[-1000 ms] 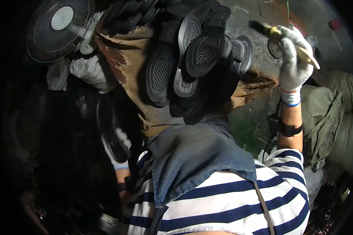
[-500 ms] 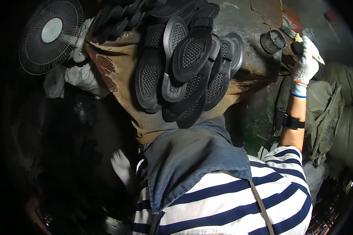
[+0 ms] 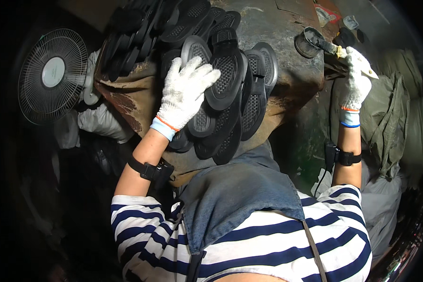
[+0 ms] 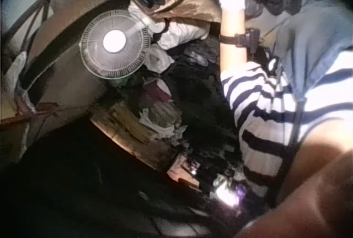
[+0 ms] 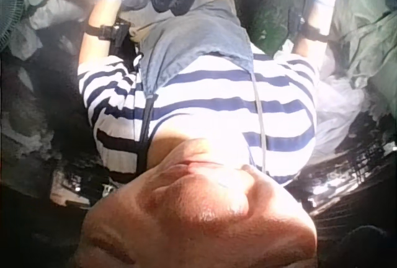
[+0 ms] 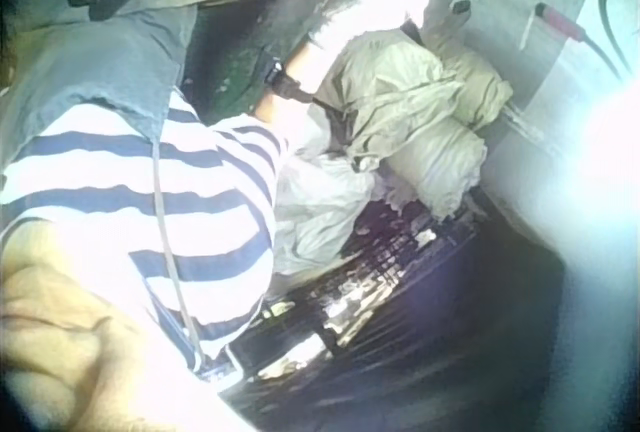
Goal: The person pours liquid from a bottle into a container and then uses a brush to coat the bottom of shoe soles. They pick up the soles one at a time from a pile, apply the liquid, and place them back onto the workbench.
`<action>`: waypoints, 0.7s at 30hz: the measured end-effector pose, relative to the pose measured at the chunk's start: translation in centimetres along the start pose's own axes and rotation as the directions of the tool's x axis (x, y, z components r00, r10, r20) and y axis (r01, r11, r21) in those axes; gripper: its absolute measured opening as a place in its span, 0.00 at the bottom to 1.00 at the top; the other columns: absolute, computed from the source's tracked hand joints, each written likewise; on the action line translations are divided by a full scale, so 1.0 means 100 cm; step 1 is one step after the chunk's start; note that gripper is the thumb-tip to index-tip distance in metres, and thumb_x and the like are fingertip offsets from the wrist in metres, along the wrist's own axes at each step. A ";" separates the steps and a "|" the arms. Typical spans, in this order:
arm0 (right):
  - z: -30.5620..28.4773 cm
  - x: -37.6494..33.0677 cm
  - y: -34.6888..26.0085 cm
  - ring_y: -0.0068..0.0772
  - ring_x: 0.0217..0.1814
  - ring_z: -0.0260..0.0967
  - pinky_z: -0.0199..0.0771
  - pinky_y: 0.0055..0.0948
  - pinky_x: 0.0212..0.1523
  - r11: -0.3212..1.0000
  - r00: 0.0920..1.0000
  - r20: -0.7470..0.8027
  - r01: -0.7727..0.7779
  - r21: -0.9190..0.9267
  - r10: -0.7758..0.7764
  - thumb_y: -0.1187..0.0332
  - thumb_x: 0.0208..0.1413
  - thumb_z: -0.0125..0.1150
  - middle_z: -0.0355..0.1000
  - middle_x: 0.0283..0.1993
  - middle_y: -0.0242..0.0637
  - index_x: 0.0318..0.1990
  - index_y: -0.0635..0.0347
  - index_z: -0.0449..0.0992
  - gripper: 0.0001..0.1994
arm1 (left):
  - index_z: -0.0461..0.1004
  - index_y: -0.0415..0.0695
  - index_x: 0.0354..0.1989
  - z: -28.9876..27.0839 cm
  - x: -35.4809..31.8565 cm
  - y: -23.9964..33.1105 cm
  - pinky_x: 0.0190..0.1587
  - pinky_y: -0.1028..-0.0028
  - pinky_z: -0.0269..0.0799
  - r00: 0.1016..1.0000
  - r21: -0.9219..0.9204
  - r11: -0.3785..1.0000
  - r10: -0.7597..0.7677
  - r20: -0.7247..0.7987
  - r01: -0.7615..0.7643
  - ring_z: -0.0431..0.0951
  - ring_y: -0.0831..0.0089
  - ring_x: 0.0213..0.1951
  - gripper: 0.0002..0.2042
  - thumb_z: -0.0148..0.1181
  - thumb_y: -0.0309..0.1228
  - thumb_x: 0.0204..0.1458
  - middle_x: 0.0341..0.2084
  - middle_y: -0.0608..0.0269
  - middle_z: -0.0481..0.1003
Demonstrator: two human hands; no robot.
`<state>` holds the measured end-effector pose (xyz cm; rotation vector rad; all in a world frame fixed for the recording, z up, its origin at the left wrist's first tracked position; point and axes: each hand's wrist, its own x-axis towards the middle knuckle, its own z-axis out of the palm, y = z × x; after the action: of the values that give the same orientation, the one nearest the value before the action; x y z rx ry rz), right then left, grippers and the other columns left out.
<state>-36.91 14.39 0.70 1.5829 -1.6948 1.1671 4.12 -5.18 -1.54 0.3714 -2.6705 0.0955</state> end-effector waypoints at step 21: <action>0.048 0.022 0.048 0.36 0.39 0.81 0.78 0.34 0.47 0.881 0.885 0.071 -0.465 0.086 0.460 0.59 0.57 0.67 0.84 0.39 0.36 0.48 0.51 0.84 0.14 | 0.73 0.37 0.60 -0.044 0.153 -0.091 0.41 0.81 0.70 0.487 -0.898 0.365 -0.755 -0.440 -0.245 0.71 0.83 0.34 0.16 0.56 0.29 0.67 0.36 0.69 0.76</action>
<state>-41.14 8.79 -0.82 1.3019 -2.1540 1.4711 -4.82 -17.15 9.12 0.3124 -1.2234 -1.0495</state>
